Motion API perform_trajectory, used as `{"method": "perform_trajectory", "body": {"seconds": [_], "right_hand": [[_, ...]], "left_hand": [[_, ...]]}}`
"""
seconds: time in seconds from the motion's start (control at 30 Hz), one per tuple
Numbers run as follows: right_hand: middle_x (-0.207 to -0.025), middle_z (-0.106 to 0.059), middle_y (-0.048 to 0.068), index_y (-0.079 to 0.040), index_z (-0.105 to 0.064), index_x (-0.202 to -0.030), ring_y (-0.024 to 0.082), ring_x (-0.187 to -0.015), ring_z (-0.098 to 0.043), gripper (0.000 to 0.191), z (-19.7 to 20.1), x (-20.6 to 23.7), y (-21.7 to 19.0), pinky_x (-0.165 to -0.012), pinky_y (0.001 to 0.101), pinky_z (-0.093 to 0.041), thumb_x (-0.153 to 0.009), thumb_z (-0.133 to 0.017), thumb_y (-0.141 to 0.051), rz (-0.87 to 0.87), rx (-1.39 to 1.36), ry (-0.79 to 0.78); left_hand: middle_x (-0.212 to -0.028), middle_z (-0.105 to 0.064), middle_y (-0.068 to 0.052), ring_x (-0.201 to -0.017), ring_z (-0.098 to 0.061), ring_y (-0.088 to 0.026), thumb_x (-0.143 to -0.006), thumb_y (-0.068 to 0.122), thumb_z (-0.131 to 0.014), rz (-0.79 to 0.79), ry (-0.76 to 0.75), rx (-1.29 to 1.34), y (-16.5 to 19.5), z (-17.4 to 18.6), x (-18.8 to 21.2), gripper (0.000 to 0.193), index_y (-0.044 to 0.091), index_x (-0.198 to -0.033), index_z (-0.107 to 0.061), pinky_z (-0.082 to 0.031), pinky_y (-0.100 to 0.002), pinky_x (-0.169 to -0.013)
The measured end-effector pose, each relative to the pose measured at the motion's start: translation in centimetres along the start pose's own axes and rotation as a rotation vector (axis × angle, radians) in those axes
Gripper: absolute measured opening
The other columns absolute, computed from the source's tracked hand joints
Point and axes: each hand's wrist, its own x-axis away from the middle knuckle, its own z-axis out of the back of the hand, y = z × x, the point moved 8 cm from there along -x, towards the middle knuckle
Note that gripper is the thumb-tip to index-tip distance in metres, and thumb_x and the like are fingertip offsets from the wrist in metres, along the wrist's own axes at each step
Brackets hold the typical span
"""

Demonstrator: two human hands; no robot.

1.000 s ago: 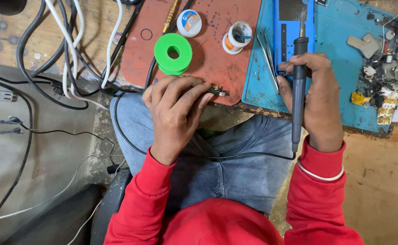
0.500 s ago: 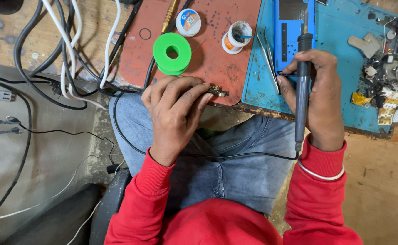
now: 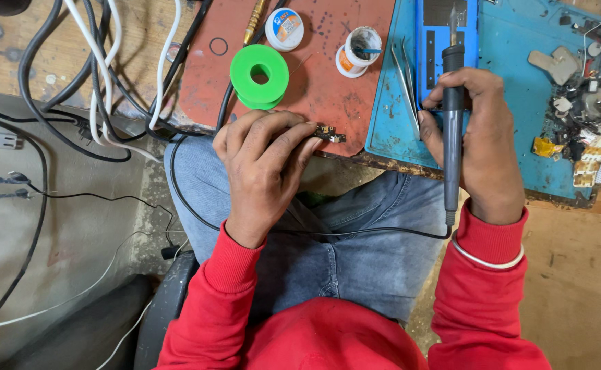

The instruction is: The person sits at a repair bench soldering a small circuit board. They hold the board with one hand and a soldering iron in the other, feed solder from a green spool, apply flux from small tins, and reposition and turn the board repeatedly while working on its connections.

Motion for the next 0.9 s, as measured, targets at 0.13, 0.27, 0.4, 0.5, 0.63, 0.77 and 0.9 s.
{"method": "perform_trajectory", "body": {"seconds": [0.13,0.27,0.4,0.5,0.63,0.77,0.9], "right_hand": [[-0.114,-0.059,0.010,-0.008,-0.037,-0.134,0.015,-0.103,-0.063,0.055,0.4,0.3,0.6,-0.092,0.0290,-0.056,-0.104,-0.079,0.011,-0.028,-0.131,0.050],[-0.111,-0.053,0.008,-0.009,-0.037,-0.135,0.014,-0.101,-0.056,0.058,1.0,1.0,1.1,-0.095,0.0273,-0.051,-0.102,-0.079,0.015,-0.063,-0.242,0.137],[-0.111,-0.052,0.007,-0.011,-0.037,-0.135,0.014,-0.099,-0.056,0.057,1.5,1.9,0.6,-0.094,0.0264,-0.051,-0.107,-0.077,0.016,-0.031,-0.271,0.241],[-0.108,-0.052,0.007,-0.013,-0.037,-0.133,0.014,-0.096,-0.057,0.057,1.7,2.9,-0.2,-0.091,0.0269,-0.053,-0.109,-0.079,0.018,-0.026,-0.311,0.308],[-0.108,-0.052,0.007,-0.013,-0.037,-0.127,0.015,-0.097,-0.060,0.056,0.4,4.6,-2.3,-0.091,0.0313,-0.057,-0.104,-0.080,0.015,-0.024,-0.380,0.325],[-0.108,-0.053,0.009,-0.012,-0.039,-0.125,0.020,-0.097,-0.067,0.049,-1.8,5.1,-4.3,-0.092,0.0389,-0.064,-0.100,-0.077,0.005,0.038,-0.434,0.274],[-0.106,-0.061,0.009,-0.012,-0.049,-0.131,0.018,-0.095,-0.067,0.047,-2.6,4.9,-4.6,-0.089,0.0369,-0.061,-0.097,-0.075,-0.032,0.068,-0.646,0.320]], "left_hand": [[-0.118,-0.068,0.004,-0.119,-0.058,-0.020,-0.094,0.021,-0.085,-0.003,0.002,0.000,0.1,-0.1,0.0,0.023,0.018,-0.115,-0.075,-0.035,-0.039,-0.104],[-0.119,-0.068,0.004,-0.119,-0.058,-0.020,-0.094,0.021,-0.085,-0.006,0.001,0.001,0.1,0.0,-0.1,0.023,0.019,-0.114,-0.075,-0.035,-0.039,-0.104],[-0.119,-0.068,0.004,-0.120,-0.058,-0.020,-0.094,0.021,-0.085,0.002,-0.002,0.007,-0.1,0.1,0.0,0.023,0.018,-0.115,-0.075,-0.035,-0.039,-0.104],[-0.119,-0.068,0.004,-0.120,-0.058,-0.020,-0.094,0.021,-0.085,0.000,-0.004,0.007,0.0,0.0,0.0,0.024,0.018,-0.115,-0.075,-0.035,-0.039,-0.104],[-0.119,-0.068,0.005,-0.119,-0.058,-0.020,-0.093,0.022,-0.085,-0.003,0.000,0.008,-0.1,-0.1,0.0,0.024,0.019,-0.115,-0.075,-0.035,-0.039,-0.104],[-0.119,-0.068,0.005,-0.119,-0.058,-0.020,-0.093,0.022,-0.085,0.007,0.002,0.017,-0.2,-0.1,0.0,0.024,0.019,-0.115,-0.075,-0.035,-0.038,-0.104],[-0.118,-0.069,0.006,-0.119,-0.058,-0.019,-0.093,0.021,-0.085,0.008,0.002,0.019,-0.2,-0.1,0.1,0.024,0.019,-0.115,-0.075,-0.035,-0.038,-0.104]]}}
